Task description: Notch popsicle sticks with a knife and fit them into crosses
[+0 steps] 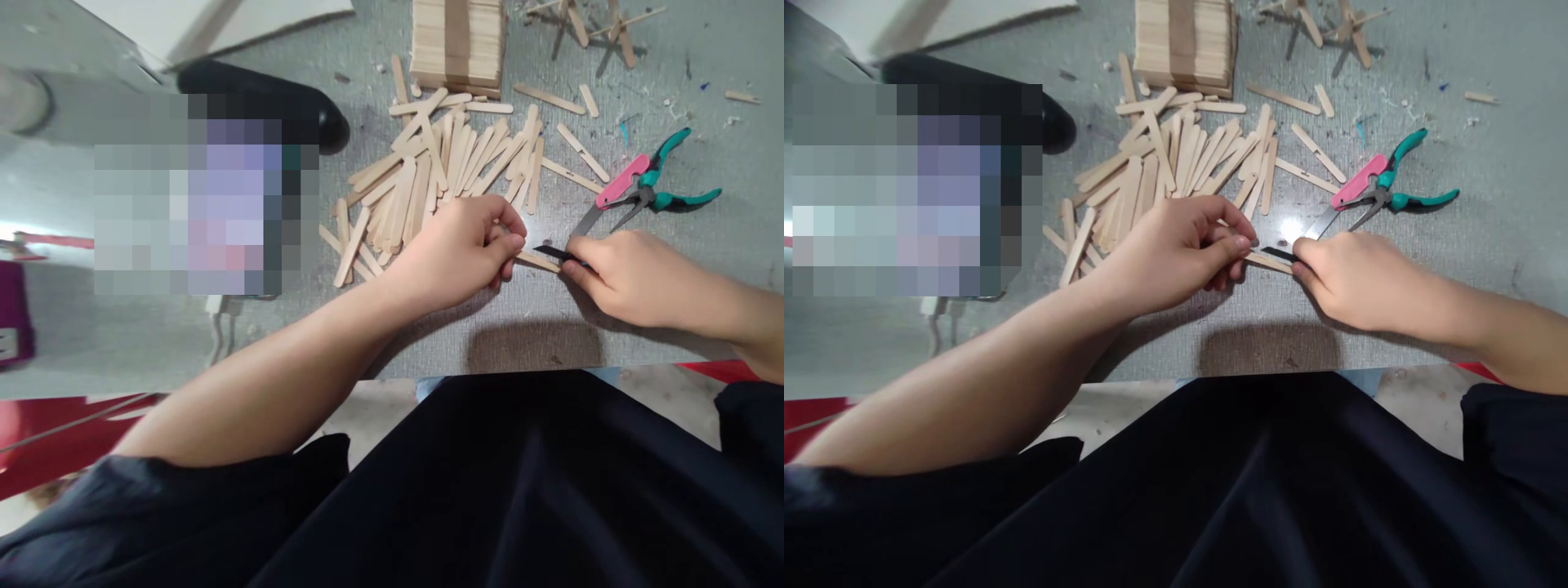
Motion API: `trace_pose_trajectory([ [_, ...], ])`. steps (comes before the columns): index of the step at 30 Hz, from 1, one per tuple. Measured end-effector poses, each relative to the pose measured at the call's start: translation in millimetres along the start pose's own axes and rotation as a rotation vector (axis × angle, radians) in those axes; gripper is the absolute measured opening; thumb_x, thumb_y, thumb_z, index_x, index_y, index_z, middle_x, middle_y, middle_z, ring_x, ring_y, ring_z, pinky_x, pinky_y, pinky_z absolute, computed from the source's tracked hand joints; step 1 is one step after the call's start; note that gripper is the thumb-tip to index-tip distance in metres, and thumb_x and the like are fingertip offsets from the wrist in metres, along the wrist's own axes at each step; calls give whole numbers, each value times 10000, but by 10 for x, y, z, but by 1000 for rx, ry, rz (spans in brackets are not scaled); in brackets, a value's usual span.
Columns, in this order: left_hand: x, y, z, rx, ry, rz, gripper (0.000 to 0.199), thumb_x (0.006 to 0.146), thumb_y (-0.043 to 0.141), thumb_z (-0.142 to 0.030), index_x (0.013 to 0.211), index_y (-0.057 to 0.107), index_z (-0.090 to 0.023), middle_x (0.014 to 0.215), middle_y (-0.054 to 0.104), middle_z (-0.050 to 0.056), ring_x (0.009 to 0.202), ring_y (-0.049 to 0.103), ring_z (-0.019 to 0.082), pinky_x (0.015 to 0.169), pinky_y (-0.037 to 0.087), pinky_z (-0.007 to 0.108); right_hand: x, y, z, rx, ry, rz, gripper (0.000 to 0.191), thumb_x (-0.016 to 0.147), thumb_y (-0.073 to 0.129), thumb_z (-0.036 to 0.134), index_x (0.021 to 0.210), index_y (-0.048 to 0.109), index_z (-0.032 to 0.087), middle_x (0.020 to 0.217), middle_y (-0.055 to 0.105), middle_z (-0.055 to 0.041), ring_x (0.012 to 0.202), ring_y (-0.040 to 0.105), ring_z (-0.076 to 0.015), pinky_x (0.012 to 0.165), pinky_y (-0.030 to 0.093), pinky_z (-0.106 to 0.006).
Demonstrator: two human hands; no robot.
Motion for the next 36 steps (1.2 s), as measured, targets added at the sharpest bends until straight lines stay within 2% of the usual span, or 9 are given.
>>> trace_pose_trajectory([
  [2,-16,4,-25,65,30,-8,209,1048,640,-59,951,661,-244,651,723,-42,537,665,134,626,518,296,-26,61,56,-84,-19,37,442,1210,399,416,1204,780,193,853,781,-118,664,573,-253,658,241,-388],
  [6,-42,-16,-68,185,98,-55,162,1034,661,-125,939,686,-254,704,772,-26,635,724,164,738,545,331,-35,123,100,-102,-34,76,487,1220,368,431,1256,793,196,888,821,-131,629,549,-256,659,192,-406],
  [10,-61,-13,-73,205,104,-57,126,1012,664,-167,936,685,-265,720,782,-19,694,751,193,785,553,354,-25,145,93,-82,-26,95,461,1211,377,407,1248,785,195,894,828,-130,619,546,-248,661,180,-410],
  [14,-84,-18,-106,179,120,-60,112,984,677,-176,918,682,-267,716,775,-19,725,762,207,815,566,365,-31,169,75,-63,-41,94,383,1198,411,374,1219,759,215,839,799,-99,569,482,-229,646,170,-408],
  [20,-93,-29,-102,195,130,-74,91,996,695,-223,920,713,-270,736,789,-6,751,756,214,774,549,358,-45,195,80,-86,-51,85,317,1194,445,339,1191,737,216,829,794,-89,539,436,-212,619,143,-411],
  [24,-102,-36,-107,263,117,-85,143,1035,648,-239,918,727,-256,748,785,10,757,728,213,764,510,362,-85,186,193,-155,-71,63,337,1168,420,229,1215,752,187,857,802,-120,541,450,-219,593,148,-410],
  [29,-149,19,-114,396,124,-9,152,1048,653,-275,995,789,-233,801,807,20,757,694,200,765,479,349,-178,219,323,-343,-86,36,420,1090,360,51,1181,755,160,863,761,-133,552,486,-212,534,163,-376],
  [36,-203,25,-153,440,140,34,166,1027,655,-246,878,728,-244,767,771,20,729,663,189,726,439,335,-244,237,396,-430,-150,-7,384,1064,407,-10,1155,736,165,844,742,-111,557,458,-161,539,197,-329],
])
Point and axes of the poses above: each hand's wrist, its own x-axis towards the middle knuckle, its own y-axis out of the palm, z = x × y, the point moved 10 cm from there along x, towards the middle knuckle
